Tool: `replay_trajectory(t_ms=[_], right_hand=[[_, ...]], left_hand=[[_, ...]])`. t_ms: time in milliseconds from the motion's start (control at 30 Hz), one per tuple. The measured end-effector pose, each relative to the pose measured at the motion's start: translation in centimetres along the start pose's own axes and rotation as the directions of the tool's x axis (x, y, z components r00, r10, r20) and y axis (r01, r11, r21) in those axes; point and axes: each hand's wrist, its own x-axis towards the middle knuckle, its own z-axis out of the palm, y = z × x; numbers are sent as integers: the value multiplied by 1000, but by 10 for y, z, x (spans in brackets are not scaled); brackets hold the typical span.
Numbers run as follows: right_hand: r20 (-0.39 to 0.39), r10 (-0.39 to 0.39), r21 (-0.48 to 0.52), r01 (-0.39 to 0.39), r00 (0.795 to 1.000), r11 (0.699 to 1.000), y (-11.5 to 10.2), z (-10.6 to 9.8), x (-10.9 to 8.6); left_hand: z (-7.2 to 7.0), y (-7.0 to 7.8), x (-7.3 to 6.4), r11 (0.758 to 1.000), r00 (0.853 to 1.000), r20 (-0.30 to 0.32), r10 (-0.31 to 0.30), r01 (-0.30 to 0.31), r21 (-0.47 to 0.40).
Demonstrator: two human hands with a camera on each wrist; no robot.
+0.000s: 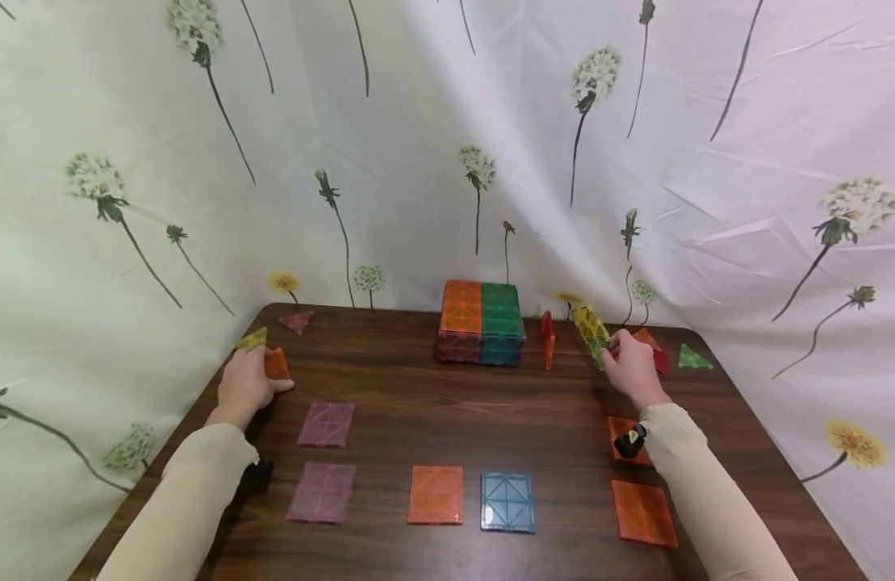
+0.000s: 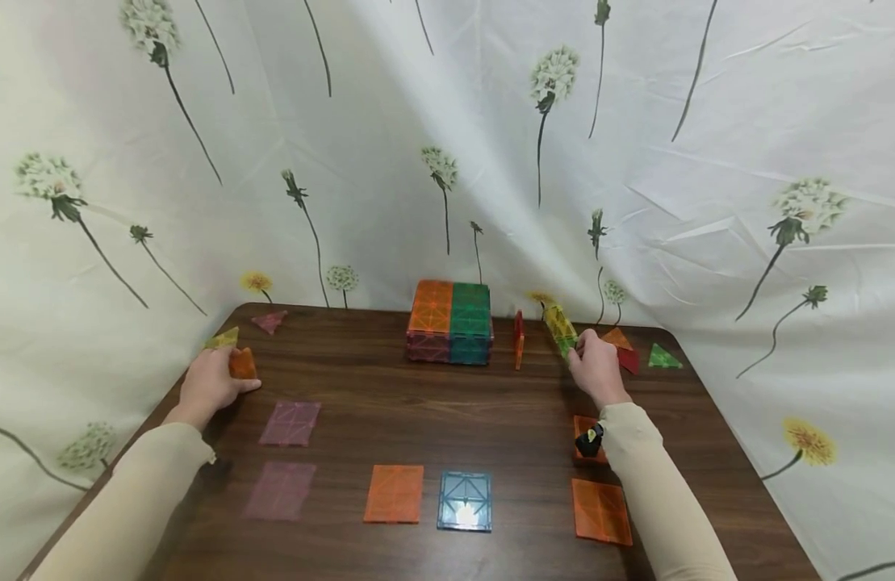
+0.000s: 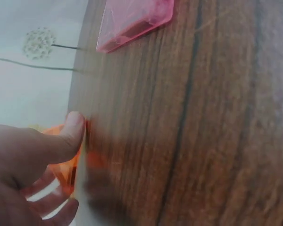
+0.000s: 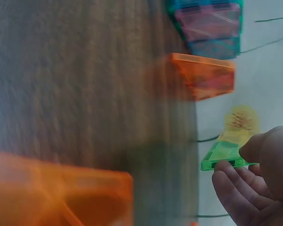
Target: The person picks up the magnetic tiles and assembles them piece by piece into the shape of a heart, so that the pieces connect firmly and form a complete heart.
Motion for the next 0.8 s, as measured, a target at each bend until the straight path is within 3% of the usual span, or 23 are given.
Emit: replay_trajectory(t_ms=[200,400,533,700,800], right_hand=[[40,27,-17,-26,999,1000,0,22,-2],[71,77,-33,-75,994,997,-10,30,-1],[97,108,-31,-106,989,994,-12,31,0],[107,107,-32,-104,988,994,-13,30,-1],[119,103,-34,-100,987,994,-13,30,-2]], left_hand=[[5,-6,-6,997,997,-64,45,-49,-60],[10,0,-7,982,978,-151,142,-159,-103],[10,21,-7,950,959,-170,229,-258,-178],[8,61,-12,903,937,-145,317,-345,-254],[12,84,-15,858,909,-124,397,-416,-302]])
